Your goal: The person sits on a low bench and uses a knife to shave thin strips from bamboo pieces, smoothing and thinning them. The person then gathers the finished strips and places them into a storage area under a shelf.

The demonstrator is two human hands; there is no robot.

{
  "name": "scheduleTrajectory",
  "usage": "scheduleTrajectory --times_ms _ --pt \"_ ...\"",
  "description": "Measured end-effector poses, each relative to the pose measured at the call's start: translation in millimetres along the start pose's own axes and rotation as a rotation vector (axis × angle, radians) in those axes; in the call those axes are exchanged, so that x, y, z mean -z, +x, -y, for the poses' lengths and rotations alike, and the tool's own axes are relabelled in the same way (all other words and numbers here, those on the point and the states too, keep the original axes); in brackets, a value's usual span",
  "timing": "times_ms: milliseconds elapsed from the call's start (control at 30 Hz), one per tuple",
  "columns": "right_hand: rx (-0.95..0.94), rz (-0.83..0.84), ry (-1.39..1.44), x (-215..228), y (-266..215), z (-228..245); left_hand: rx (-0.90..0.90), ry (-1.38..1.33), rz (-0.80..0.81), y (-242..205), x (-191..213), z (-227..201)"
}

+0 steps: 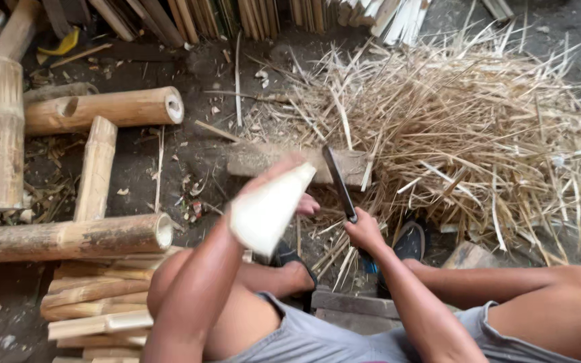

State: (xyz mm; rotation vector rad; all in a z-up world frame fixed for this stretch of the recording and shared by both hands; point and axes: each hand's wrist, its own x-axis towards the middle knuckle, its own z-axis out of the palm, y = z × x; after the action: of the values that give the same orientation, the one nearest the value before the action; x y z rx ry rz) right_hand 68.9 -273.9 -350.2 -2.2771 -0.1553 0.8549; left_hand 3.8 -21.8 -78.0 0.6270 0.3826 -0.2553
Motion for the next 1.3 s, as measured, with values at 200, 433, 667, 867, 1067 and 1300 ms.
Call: scheduleTrajectory --times_ms 200,433,667,867,1067,1300 --pt "0.031 -0.36 0.065 4.7 5.5 -14.9 -0.019 0.593 -0.546 73.4 22.5 0.7" --pt "0.101 -0.235 -0.076 7.5 -5.2 -26.4 -0.798 0.441 -0.556 104.0 45.9 -23.2" --pt "-0.029 -0.087 -0.034 11.5 -24.0 23.4 -1.173 0.704 -0.505 81.2 6.2 -4.9" --pt "0.371 -0.034 -0.053 37.3 -71.4 116.5 -1.649 0.337 -0.348 10.0 -16.1 -49.4" --pt "0.647 -0.016 0.083 64.1 -155.4 192.5 -1.676 0.564 -0.626 -0.9 -25.0 -20.3" --pt "0.621 0.023 0.062 45.3 -164.1 209.5 -1.678 0.58 -0.78 -21.3 1.7 -50.0"
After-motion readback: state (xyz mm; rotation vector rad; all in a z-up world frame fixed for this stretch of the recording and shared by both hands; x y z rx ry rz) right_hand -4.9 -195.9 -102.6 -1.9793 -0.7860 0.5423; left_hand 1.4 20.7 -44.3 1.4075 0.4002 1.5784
